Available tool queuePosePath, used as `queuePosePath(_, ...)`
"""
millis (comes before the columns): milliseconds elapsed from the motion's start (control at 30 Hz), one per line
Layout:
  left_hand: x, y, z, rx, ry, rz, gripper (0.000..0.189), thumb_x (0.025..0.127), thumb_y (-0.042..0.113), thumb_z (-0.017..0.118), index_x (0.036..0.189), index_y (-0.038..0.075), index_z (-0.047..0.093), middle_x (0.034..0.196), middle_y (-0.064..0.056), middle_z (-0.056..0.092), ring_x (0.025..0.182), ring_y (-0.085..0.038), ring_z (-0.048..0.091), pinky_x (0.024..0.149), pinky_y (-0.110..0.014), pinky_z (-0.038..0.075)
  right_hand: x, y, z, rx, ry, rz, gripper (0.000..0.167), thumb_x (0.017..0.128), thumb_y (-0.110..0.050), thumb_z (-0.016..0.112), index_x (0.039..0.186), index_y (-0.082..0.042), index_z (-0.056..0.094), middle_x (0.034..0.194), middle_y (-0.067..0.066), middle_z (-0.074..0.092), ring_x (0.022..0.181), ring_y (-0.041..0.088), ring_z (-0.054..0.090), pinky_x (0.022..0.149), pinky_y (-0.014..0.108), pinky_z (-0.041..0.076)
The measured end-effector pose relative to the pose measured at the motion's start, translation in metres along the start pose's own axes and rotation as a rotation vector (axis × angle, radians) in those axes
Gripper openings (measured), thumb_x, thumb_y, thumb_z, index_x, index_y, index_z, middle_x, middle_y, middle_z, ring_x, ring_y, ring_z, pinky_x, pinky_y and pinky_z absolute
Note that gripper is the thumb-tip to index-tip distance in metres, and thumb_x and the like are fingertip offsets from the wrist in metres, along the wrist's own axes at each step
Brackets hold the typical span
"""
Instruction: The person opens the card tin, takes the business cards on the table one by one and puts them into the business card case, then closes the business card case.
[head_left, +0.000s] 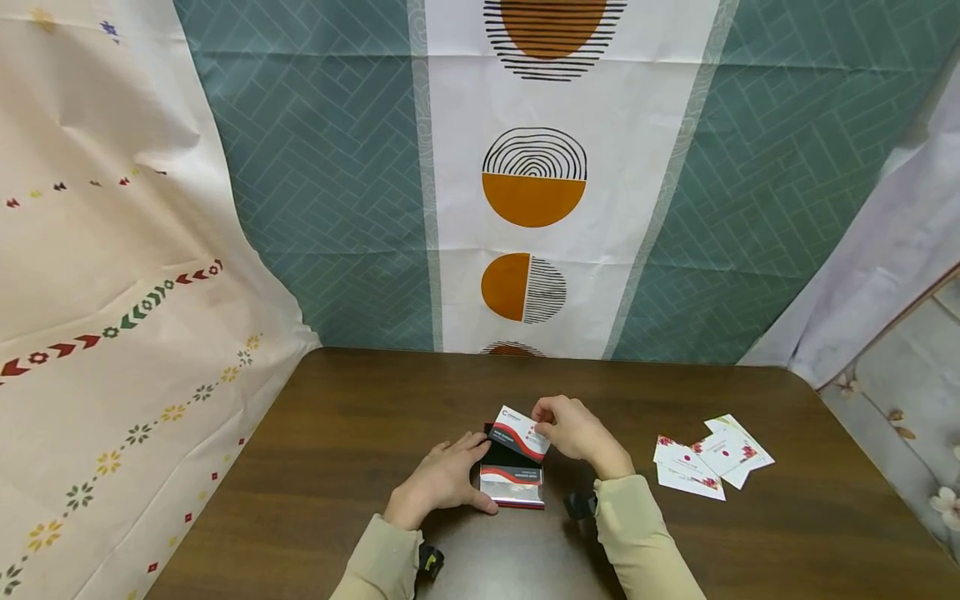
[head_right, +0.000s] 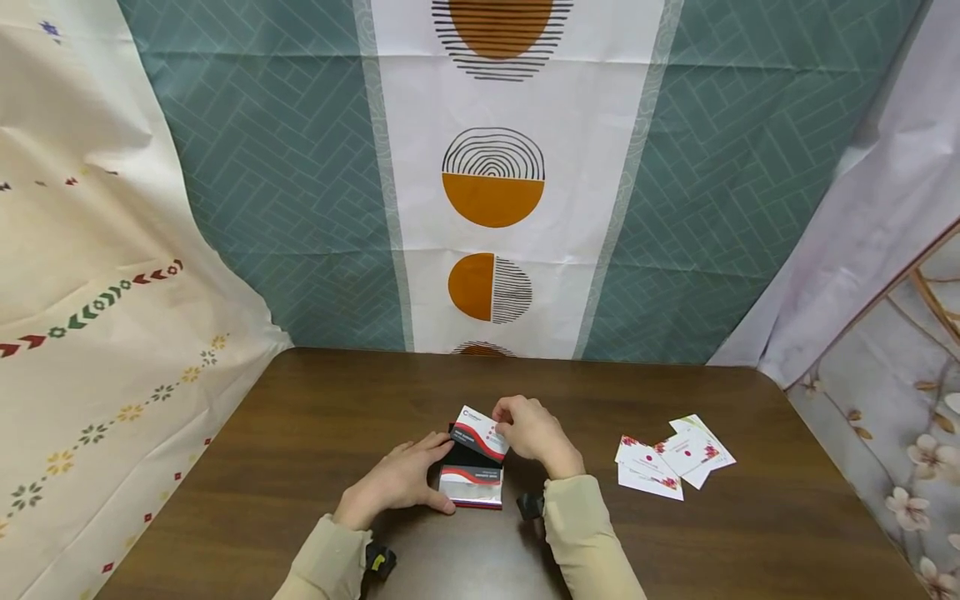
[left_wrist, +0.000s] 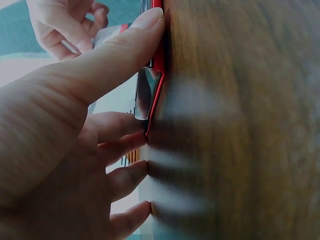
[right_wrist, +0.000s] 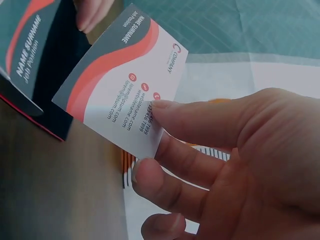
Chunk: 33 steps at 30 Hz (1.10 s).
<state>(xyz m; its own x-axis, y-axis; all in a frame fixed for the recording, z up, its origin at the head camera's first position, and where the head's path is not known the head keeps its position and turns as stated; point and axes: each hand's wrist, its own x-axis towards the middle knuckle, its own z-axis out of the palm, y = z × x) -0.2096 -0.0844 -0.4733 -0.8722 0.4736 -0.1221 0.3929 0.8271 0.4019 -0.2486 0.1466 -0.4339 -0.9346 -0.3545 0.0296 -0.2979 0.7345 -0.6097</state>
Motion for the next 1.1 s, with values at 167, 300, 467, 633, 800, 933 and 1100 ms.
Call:
queuePosePath(167, -0.001, 0.001, 0.001, -0.007, 0.003, 0.007, 0.096, 0.068, 0.053, 0.084, 0.144, 0.005, 0.049, 0.151, -0.008, 0.042, 0.143, -0.028, 0.03, 0.112, -0.05, 0.026, 0.0, -0.002, 0.006, -0.021, -0.017, 0.022, 0.011, 0.087, -0.002, 0.07, 0.084, -0.012, 0.067, 0.072, -0.004, 0.057, 0.068, 0.015, 0.052, 0.062, 0.032, 0.045)
queuePosePath(300, -0.001, 0.002, 0.0, -0.01, 0.0, -0.008, 0.095, 0.068, 0.054, 0.084, 0.142, 0.005, 0.051, 0.151, -0.008, 0.041, 0.143, -0.028, 0.029, 0.112, -0.05, 0.025, 0.0, -0.003, 0.008, -0.035, -0.043, 0.014, 0.011, 0.088, -0.003, 0.07, 0.085, -0.013, 0.067, 0.074, -0.004, 0.057, 0.069, 0.015, 0.052, 0.064, 0.032, 0.045)
queuePosePath(467, -0.002, 0.003, 0.001, -0.008, 0.002, -0.006, 0.092, 0.067, 0.054, 0.084, 0.14, 0.004, 0.054, 0.151, -0.008, 0.041, 0.143, -0.028, 0.03, 0.112, -0.049, 0.026, 0.001, -0.003, 0.01, -0.018, -0.06, 0.003, 0.011, 0.088, -0.003, 0.069, 0.085, -0.013, 0.067, 0.075, -0.004, 0.057, 0.071, 0.015, 0.052, 0.065, 0.031, 0.046)
queuePosePath(633, -0.001, 0.002, 0.001, -0.013, 0.002, -0.01, 0.09, 0.067, 0.053, 0.084, 0.137, 0.006, 0.056, 0.151, -0.008, 0.041, 0.143, -0.028, 0.03, 0.112, -0.05, 0.026, 0.001, -0.002, 0.01, -0.018, -0.064, -0.035, 0.013, 0.088, -0.001, 0.068, 0.083, -0.013, 0.065, 0.073, -0.004, 0.056, 0.069, 0.014, 0.051, 0.064, 0.031, 0.045)
queuePosePath(800, -0.001, 0.002, 0.0, -0.012, -0.004, -0.01, 0.09, 0.068, 0.053, 0.084, 0.139, 0.007, 0.055, 0.152, -0.007, 0.041, 0.143, -0.028, 0.029, 0.112, -0.05, 0.025, 0.001, -0.002, 0.012, -0.05, -0.075, -0.022, 0.015, 0.088, -0.001, 0.068, 0.082, -0.014, 0.064, 0.071, -0.004, 0.055, 0.068, 0.013, 0.05, 0.063, 0.031, 0.044)
queuePosePath(933, -0.001, 0.001, -0.001, -0.018, -0.007, -0.007, 0.095, 0.068, 0.053, 0.084, 0.144, 0.008, 0.049, 0.153, -0.008, 0.039, 0.144, -0.028, 0.028, 0.113, -0.05, 0.025, 0.001, -0.003, 0.013, -0.103, -0.091, 0.011, 0.016, 0.087, -0.002, 0.07, 0.08, -0.016, 0.064, 0.068, -0.005, 0.055, 0.065, 0.013, 0.05, 0.06, 0.031, 0.043)
queuePosePath(1100, -0.001, -0.001, 0.0, -0.013, -0.002, -0.002, 0.097, 0.068, 0.054, 0.084, 0.146, 0.008, 0.047, 0.153, -0.008, 0.039, 0.144, -0.028, 0.028, 0.113, -0.05, 0.025, -0.002, -0.006, 0.016, -0.179, -0.119, 0.021, 0.014, 0.085, -0.005, 0.072, 0.083, -0.018, 0.065, 0.071, -0.006, 0.057, 0.064, 0.013, 0.051, 0.058, 0.034, 0.043)
